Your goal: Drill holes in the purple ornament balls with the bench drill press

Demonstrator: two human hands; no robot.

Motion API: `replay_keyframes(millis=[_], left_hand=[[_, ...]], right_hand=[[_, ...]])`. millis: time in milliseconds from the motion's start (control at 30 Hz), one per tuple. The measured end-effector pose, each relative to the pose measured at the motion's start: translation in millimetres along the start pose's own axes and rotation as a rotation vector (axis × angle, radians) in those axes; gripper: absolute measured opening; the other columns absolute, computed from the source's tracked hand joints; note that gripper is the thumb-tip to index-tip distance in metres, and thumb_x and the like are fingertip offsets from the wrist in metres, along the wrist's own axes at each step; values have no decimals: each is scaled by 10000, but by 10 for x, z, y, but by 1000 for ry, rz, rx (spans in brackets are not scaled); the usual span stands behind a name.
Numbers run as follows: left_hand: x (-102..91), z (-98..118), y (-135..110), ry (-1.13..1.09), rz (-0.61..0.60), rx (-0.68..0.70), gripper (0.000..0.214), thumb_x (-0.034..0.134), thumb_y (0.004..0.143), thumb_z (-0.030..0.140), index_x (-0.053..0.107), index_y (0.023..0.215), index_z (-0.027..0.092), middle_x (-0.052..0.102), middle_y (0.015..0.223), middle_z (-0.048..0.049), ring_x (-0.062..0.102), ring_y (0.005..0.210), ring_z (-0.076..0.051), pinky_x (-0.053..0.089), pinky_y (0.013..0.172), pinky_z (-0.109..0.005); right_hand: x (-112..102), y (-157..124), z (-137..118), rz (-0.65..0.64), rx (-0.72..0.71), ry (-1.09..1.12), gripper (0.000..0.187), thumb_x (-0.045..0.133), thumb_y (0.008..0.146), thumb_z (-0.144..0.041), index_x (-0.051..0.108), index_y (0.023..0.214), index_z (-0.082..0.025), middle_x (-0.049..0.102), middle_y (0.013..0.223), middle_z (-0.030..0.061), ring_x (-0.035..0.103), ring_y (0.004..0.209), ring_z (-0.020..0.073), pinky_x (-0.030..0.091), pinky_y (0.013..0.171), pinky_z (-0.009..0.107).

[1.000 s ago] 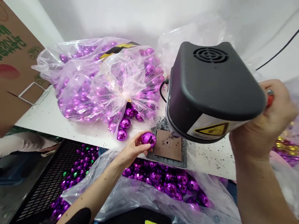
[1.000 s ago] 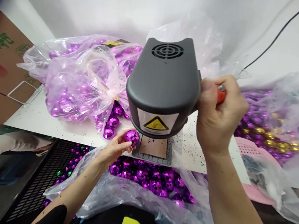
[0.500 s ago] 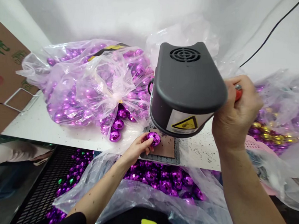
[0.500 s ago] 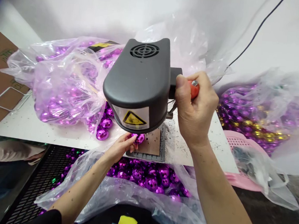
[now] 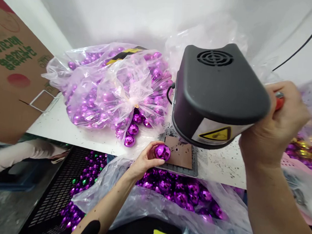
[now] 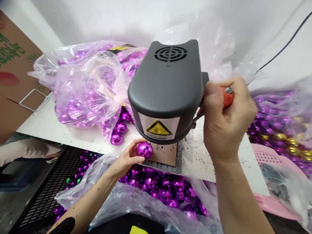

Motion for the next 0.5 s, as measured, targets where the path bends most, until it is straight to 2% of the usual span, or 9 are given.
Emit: replay_keyframes(millis=[100,167,300,400,467,500], left_hand=[[-16,-83,-42,-222,22,-133,553,785,786,565,651,1171,190,714,1063,-102,634,775,-155,475,654,-256],[10,-140,-58,-374,6,-223,565,668,852,649,672,1113,148,722,1089,-146,641,759,-162,481,631,-261],[95,-209,-47,-579,-7,-317,509,584,947,563,678,1122,94,736,1090,-162,653,745,-145,488,629,-233],[123,-191,-76,-619,4,-319,477,506,1003,508,679,1108,76,740,1075,-169,649,736,-146,488,625,-234],[-15,-85,-175,-548,37,-271,424,532,998,470,680,1130,95,742,1064,-156,645,749,-149,494,644,-238],[-172,6,-260,-471,78,-229,407,575,976,462,678,1157,112,742,1065,-144,646,764,-153,503,664,-244]], right_hand=[[-34,1,22,39,-17,-35,570,482,914,-680,543,772,-131,407,617,-48,366,619,31,265,624,250],[-45,-2,31,52,-19,-70,560,486,913,-674,555,769,-137,410,622,-45,369,624,35,276,629,255],[-29,-17,49,36,11,-49,470,504,939,-590,578,796,-149,409,664,-40,364,634,29,290,638,264],[-35,-24,36,45,3,-40,413,523,950,-531,577,797,-151,378,648,-45,337,621,21,271,633,268],[-43,-26,45,48,3,-51,385,536,951,-497,580,790,-150,381,643,-44,334,619,24,265,632,274],[-48,-27,62,47,12,-60,373,540,951,-484,588,791,-150,393,648,-40,343,624,26,270,635,278]])
Point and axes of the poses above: each hand's wrist, its own y-axis towards the middle knuckle, its own x-axis out of the palm, z = x × y, the point moved 9 cm from there along y, towards the middle knuckle
